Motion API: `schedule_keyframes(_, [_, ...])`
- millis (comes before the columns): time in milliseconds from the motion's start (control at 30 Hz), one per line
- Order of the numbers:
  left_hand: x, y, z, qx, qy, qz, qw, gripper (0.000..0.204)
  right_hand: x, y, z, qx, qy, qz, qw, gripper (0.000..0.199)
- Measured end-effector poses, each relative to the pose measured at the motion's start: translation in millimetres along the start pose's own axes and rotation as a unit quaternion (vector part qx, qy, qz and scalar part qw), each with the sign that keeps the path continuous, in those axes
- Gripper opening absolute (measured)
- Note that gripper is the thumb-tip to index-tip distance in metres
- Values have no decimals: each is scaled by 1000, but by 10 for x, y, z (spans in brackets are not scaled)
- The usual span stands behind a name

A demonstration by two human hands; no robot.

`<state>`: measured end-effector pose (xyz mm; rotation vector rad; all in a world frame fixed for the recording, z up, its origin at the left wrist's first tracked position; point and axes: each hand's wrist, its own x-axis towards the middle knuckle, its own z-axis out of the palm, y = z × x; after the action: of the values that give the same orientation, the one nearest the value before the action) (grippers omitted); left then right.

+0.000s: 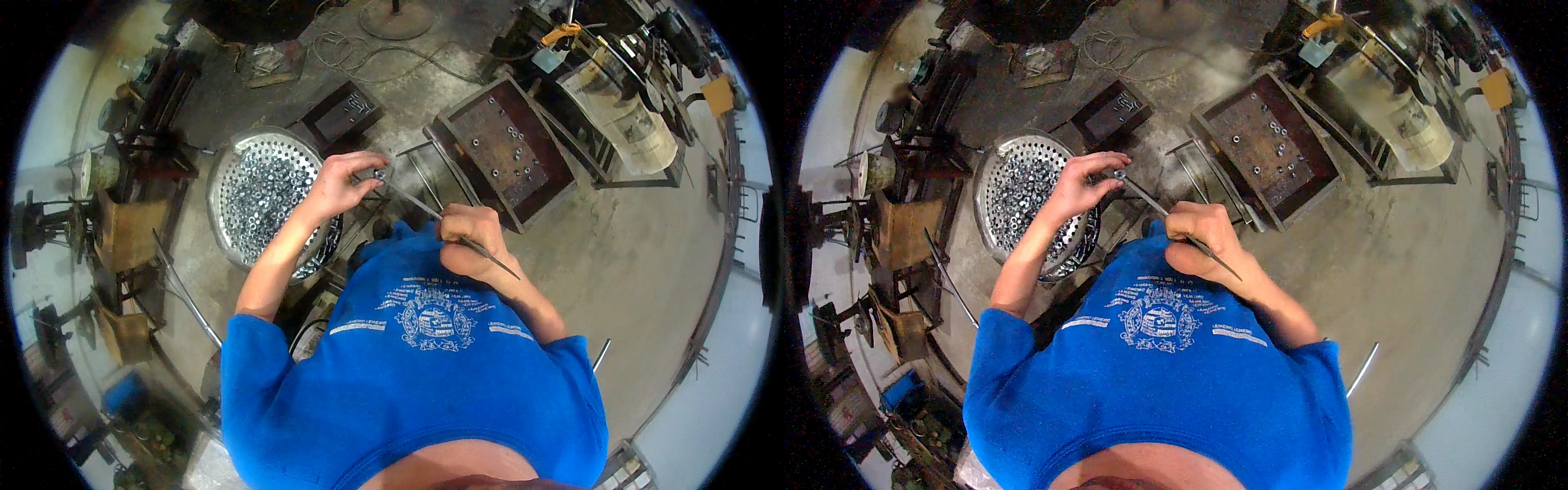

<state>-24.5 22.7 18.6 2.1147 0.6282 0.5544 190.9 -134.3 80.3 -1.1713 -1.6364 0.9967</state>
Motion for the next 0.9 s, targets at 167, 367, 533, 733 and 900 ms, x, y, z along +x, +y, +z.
schedule_keyframes(167, [84,6,30,-4,1,25,1000,29,-32,5,-28,-41,30,-23,998,21])
schedule_keyframes(367, [177,53,147,33,-24,112,993,30,6,-20,-106,-11,-10,36,999,19])
schedule_keyframes(533, [381,177,470,28,-87,122,988,27,60,452,-27,-141,-10,-14,990,18])
schedule_keyframes(733, [949,-104,1036,54,-133,129,981,30,-416,318,-446,-128,115,81,982,16])
schedule_keyframes(900, [1490,-70,1698,11,-109,101,989,47,-858,360,-551,-190,278,179,924,21])
